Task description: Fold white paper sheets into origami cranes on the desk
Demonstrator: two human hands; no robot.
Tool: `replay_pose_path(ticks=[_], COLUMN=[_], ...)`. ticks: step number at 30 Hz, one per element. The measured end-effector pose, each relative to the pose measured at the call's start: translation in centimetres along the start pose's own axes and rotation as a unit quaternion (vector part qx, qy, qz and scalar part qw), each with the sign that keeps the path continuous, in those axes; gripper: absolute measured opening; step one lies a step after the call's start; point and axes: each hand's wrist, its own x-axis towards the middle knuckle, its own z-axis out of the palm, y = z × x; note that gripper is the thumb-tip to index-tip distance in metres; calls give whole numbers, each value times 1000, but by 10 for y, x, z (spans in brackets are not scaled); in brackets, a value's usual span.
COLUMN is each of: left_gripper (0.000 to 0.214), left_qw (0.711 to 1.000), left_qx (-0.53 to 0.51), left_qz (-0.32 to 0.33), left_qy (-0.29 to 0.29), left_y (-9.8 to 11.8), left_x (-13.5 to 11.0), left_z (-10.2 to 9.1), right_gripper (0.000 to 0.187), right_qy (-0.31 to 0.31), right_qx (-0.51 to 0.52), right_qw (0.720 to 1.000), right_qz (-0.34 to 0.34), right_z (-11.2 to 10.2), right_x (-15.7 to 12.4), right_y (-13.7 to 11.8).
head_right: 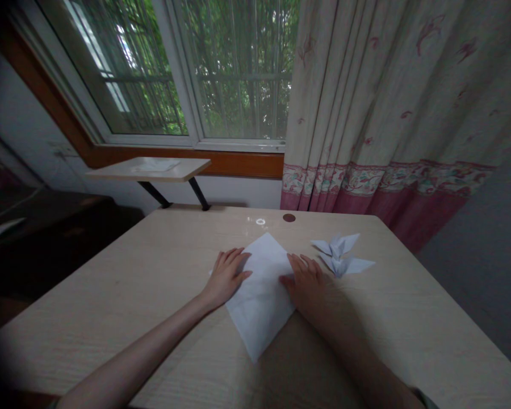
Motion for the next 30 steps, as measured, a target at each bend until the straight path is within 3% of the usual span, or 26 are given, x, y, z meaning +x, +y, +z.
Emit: replay_pose_path(ticks=[4,11,16,30], left_gripper=[40,32,32,34], left_qw=[1000,994,989,993], left_qx=[-22,-97,-131,-86], left_qz=[3,14,-4,-36], left_qy=[12,52,69,79], left_y=[0,-1,1,3], left_x=[1,3,4,4], left_z=[-2,-4,-4,-4], right_gripper=[42,32,29,34], right_qy=[14,-36,-16,9], right_qx=[0,-1,8,25], right_qw=[1000,999,1000,1000], right_qz=[-4,-9,-5,-6], right_z=[-2,-3,-8,-9], right_x=[1,7,11,15], right_y=[-1,3,-2,-2])
